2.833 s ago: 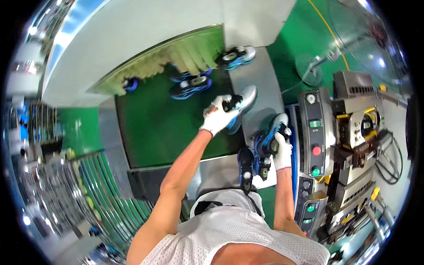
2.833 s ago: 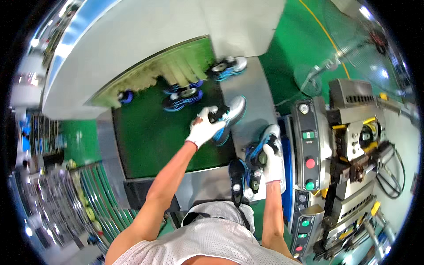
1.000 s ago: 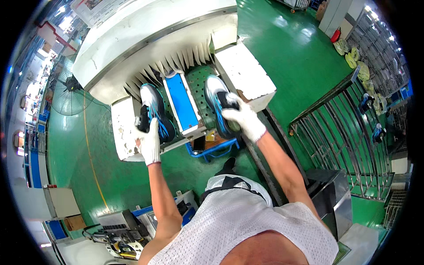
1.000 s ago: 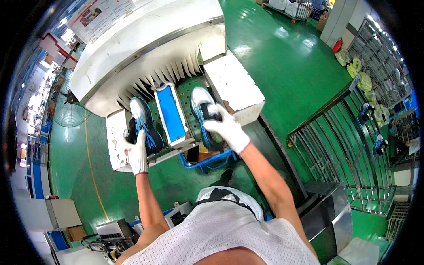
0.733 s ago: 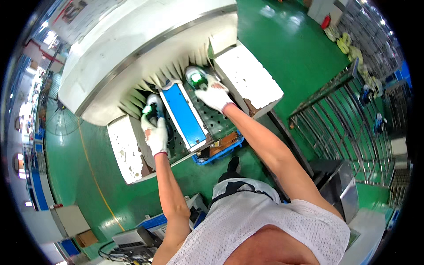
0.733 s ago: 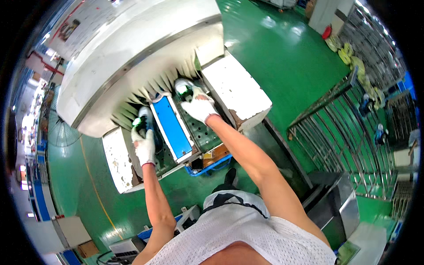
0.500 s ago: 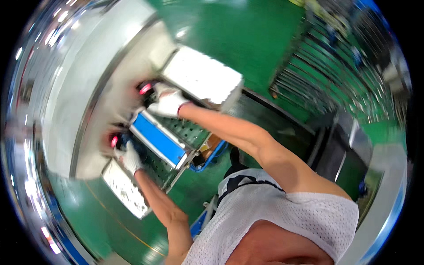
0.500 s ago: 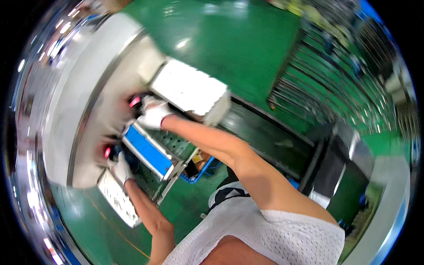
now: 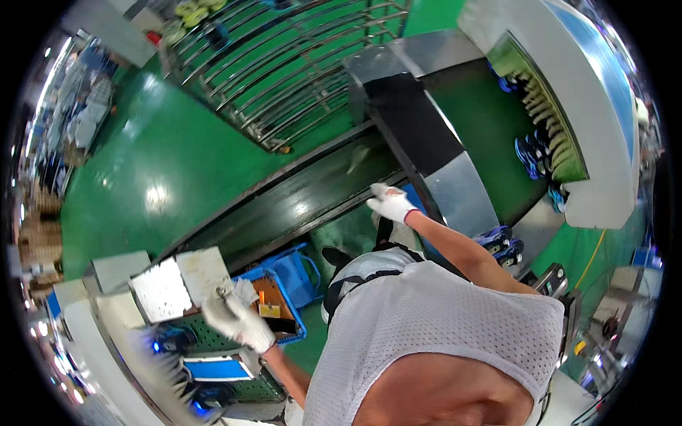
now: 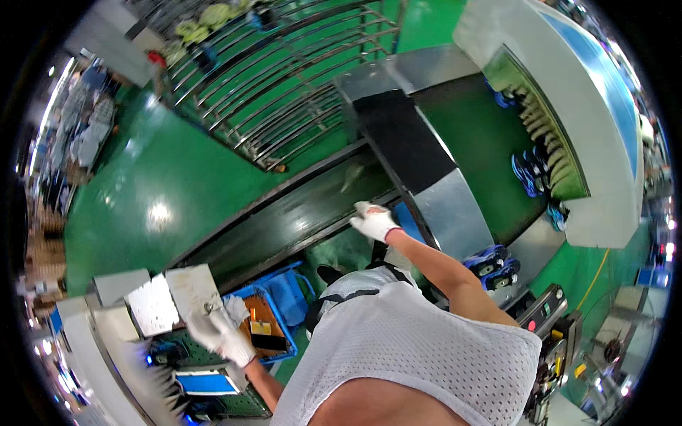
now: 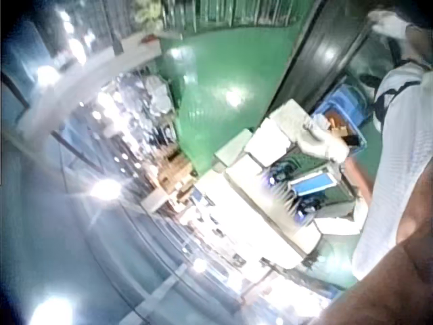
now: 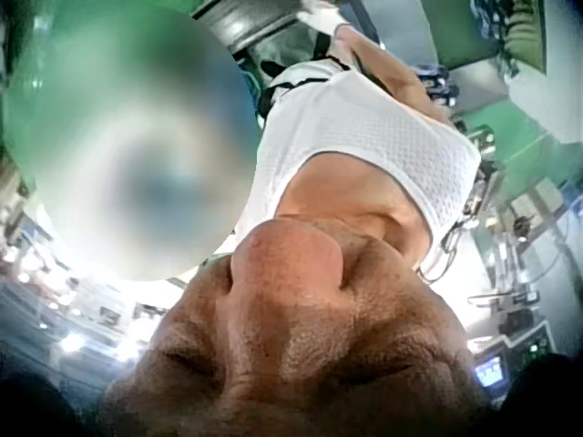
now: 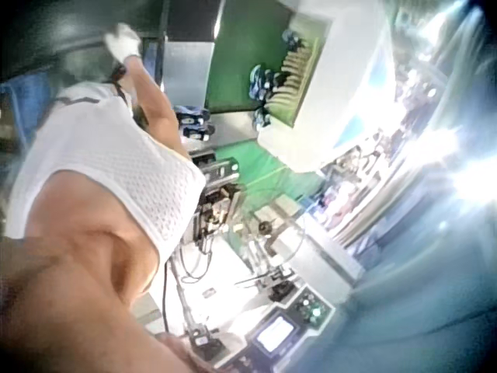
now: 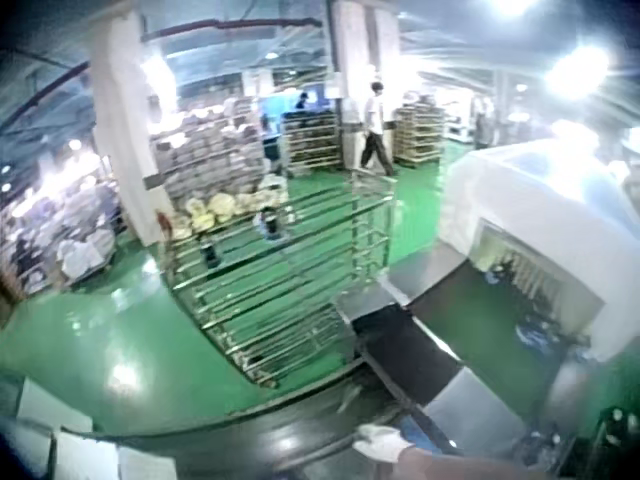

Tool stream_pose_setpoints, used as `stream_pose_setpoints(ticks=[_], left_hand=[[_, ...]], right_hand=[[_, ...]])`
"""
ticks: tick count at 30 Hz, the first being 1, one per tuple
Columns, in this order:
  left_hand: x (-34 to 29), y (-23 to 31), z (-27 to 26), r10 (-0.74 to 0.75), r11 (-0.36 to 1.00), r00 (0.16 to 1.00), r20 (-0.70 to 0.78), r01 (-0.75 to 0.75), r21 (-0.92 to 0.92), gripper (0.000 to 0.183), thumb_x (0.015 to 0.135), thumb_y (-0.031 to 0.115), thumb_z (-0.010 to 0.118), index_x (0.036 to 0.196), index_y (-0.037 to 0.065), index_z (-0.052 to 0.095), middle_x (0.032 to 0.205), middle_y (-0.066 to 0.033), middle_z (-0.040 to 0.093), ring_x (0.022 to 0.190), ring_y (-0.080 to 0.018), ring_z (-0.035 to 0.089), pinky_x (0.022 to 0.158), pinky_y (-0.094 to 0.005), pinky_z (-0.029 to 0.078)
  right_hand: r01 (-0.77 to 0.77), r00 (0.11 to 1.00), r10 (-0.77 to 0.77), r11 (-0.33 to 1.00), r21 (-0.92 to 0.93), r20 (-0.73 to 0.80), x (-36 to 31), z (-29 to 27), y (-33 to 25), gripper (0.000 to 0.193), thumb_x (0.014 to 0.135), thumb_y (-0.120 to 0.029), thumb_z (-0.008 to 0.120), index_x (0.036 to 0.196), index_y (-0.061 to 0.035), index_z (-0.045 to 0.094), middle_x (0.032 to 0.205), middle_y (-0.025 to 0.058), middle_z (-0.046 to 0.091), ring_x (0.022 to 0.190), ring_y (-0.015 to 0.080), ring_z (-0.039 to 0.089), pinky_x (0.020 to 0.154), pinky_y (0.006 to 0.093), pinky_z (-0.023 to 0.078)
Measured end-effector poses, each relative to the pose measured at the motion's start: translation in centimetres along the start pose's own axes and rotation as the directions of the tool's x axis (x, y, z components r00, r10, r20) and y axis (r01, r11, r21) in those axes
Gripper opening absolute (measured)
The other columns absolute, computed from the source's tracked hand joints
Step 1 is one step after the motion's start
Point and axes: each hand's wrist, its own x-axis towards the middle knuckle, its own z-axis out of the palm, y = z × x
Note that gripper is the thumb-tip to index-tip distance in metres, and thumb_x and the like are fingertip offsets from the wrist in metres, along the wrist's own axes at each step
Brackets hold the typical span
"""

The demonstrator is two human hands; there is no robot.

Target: The person repeatedly places blue and black sneaker uppers into a machine jig, presses a green button to activate the machine, and then removes the processed shoes. The shoes are then placed onto a metal rack. This cycle is repeated multiple times.

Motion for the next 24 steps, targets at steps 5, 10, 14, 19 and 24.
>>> stream_pose_setpoints(ticks=[5, 10, 14, 19, 24], left_hand=[[-5.1, 3.5, 16.4, 0.116, 0.991, 0.847, 0.518, -0.066, -0.113, 0.057, 0.089, 0.003, 0.068, 0.142, 0.0, 0.047, 0.143, -0.0189, 0.047, 0.126, -0.0335, 0.055, 0.108, -0.0444, 0.047], [-3.1, 6.4, 25.8, 0.296, 0.943, 0.666, 0.685, -0.317, -0.099, 0.061, 0.091, 0.01, 0.07, 0.144, -0.004, 0.044, 0.143, -0.0213, 0.048, 0.13, -0.0334, 0.054, 0.107, -0.043, 0.05], [3.9, 6.0, 32.2, 0.344, 0.922, 0.685, 0.642, -0.377, -0.092, 0.064, 0.09, 0.011, 0.072, 0.145, -0.002, 0.042, 0.141, -0.0214, 0.051, 0.126, -0.0342, 0.058, 0.103, -0.0414, 0.051], [18.5, 5.3, 38.9, 0.262, 0.965, 0.857, 0.444, -0.246, -0.094, 0.073, 0.091, 0.018, 0.073, 0.15, -0.001, 0.035, 0.144, -0.0241, 0.049, 0.129, -0.0333, 0.055, 0.106, -0.0425, 0.048], [33.7, 6.9, 47.0, 0.329, 0.943, 0.913, 0.242, -0.306, -0.13, 0.077, 0.085, 0.02, 0.078, 0.146, -0.006, 0.039, 0.14, -0.0252, 0.051, 0.13, -0.0351, 0.051, 0.11, -0.0441, 0.041]], right_hand=[[-0.43, 0.868, 0.435, 0.9, 0.075, -0.24, -4.7, -7.8, 8.8, 0.055, 0.09, -0.053, 0.054, 0.12, -0.0091, 0.068, 0.116, 0.0216, 0.07, 0.112, 0.0379, 0.066, 0.096, 0.0488, 0.05], [-0.567, 0.782, 0.584, 0.812, 0.139, -0.218, -9.4, -4.0, 22.2, 0.078, 0.095, -0.059, 0.056, 0.149, -0.003, 0.047, 0.152, 0.0202, 0.05, 0.141, 0.033, 0.046, 0.117, 0.038, 0.034], [-0.604, 0.656, 0.719, 0.683, 0.411, -0.229, -11.7, -0.3, 25.0, 0.073, 0.087, -0.037, 0.075, 0.143, 0.0032, 0.051, 0.145, 0.0226, 0.055, 0.136, 0.0295, 0.052, 0.113, 0.0375, 0.041], [-0.669, 0.575, 0.812, 0.536, 0.515, -0.099, -11.5, -1.9, 18.9, 0.076, 0.086, -0.042, 0.074, 0.143, 0.0027, 0.051, 0.14, 0.0221, 0.058, 0.127, 0.0291, 0.059, 0.104, 0.0374, 0.047], [-0.768, 0.469, 0.877, 0.464, 0.442, -0.105, -11.1, -2.0, 16.0, 0.069, 0.085, -0.042, 0.074, 0.137, 0.0015, 0.058, 0.131, 0.0238, 0.065, 0.121, 0.0337, 0.064, 0.102, 0.0401, 0.049]])
